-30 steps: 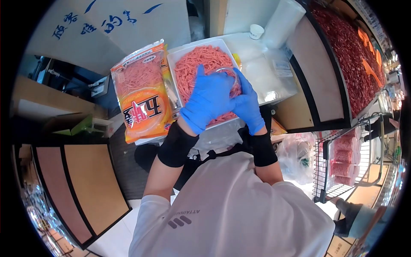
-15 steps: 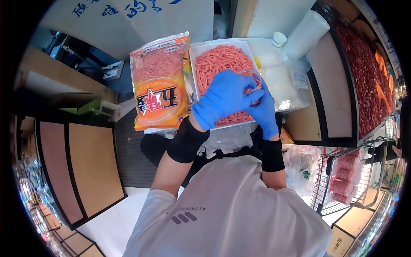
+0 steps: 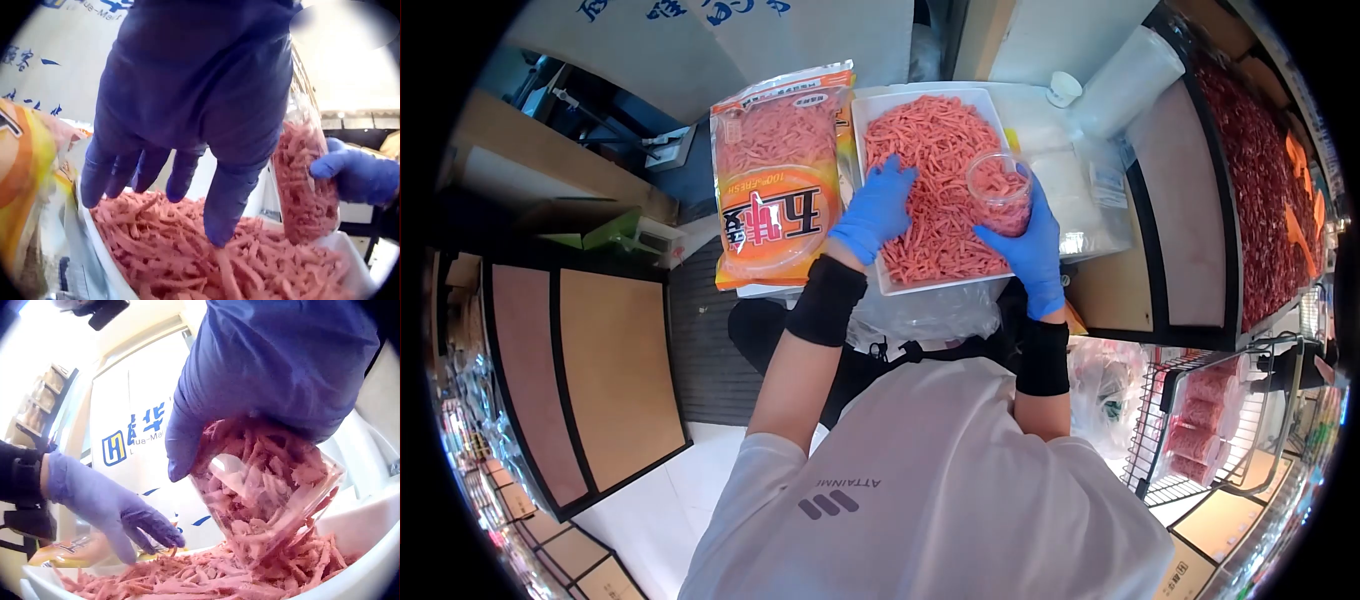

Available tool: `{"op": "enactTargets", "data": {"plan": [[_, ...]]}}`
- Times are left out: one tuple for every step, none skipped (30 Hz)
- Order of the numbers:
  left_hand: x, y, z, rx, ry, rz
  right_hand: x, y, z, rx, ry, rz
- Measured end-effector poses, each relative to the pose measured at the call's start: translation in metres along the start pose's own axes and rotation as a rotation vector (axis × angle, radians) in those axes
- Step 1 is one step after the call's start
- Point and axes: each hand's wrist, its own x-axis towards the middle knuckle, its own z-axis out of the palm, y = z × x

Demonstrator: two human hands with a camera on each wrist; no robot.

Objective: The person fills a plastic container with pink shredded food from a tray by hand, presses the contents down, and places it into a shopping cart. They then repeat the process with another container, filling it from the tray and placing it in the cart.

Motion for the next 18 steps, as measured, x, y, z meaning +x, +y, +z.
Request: {"op": "enactTargets", "data": {"plan": [[0.006, 0.005, 0.000, -0.058, -0.219, -0.112, 0.000, 0.001, 0.001, 0.001, -0.014, 0.007], [0.008, 0.011, -0.002, -0.061, -0.216, -0.108, -0.002, 0.000, 0.001, -0.004, -0.010, 0.005], [0.010, 0.017, -0.004, -0.016, -0.278, -0.160, -0.004, -0.003, 0.001, 0.019, -0.025, -0.015], [0.013, 0.021, -0.005, 0.031, -0.339, -0.211, -0.004, -0.005, -0.001, 0.044, -0.037, -0.035], [0.013, 0.019, -0.001, 0.082, -0.310, -0.181, -0.006, -0.004, -0.002, 0.038, -0.037, -0.021], [0.014, 0.019, 0.002, 0.084, -0.306, -0.171, -0.005, -0.004, -0.003, 0.036, -0.028, -0.024], [0.013, 0.018, 0.006, 0.180, -0.254, -0.122, -0.005, -0.004, -0.004, 0.038, -0.031, -0.024], [0.011, 0.018, 0.010, 0.273, -0.204, -0.075, -0.007, -0.005, -0.004, 0.040, -0.039, -0.022], [0.010, 0.019, 0.016, 0.272, -0.207, -0.073, -0.008, -0.004, -0.005, 0.039, -0.038, -0.018], [0.008, 0.022, 0.022, 0.212, -0.162, -0.096, -0.008, -0.004, -0.005, 0.019, -0.044, -0.012], [0.007, 0.024, 0.028, 0.153, -0.115, -0.121, -0.007, -0.004, -0.006, -0.002, -0.051, -0.007], [0.005, 0.025, 0.032, 0.153, -0.116, -0.126, -0.008, -0.004, -0.005, -0.001, -0.056, -0.007], [0.003, 0.025, 0.036, 0.160, -0.020, -0.061, -0.008, -0.005, -0.005, 0.005, -0.053, -0.016], [0.003, 0.025, 0.039, 0.168, 0.078, 0.005, -0.008, -0.005, -0.004, 0.011, -0.049, -0.026], [0.002, 0.027, 0.040, 0.168, 0.078, 0.003, -0.008, -0.005, -0.004, 0.012, -0.051, -0.026], [0.001, 0.029, 0.041, 0.158, 0.089, -0.009, -0.008, -0.005, -0.004, 0.011, -0.050, -0.027], [0.001, 0.030, 0.042, 0.147, 0.100, -0.019, -0.008, -0.005, -0.004, 0.010, -0.048, -0.029], [0.001, 0.030, 0.044, 0.148, 0.100, -0.019, -0.009, -0.006, -0.004, 0.011, -0.048, -0.029]]}}
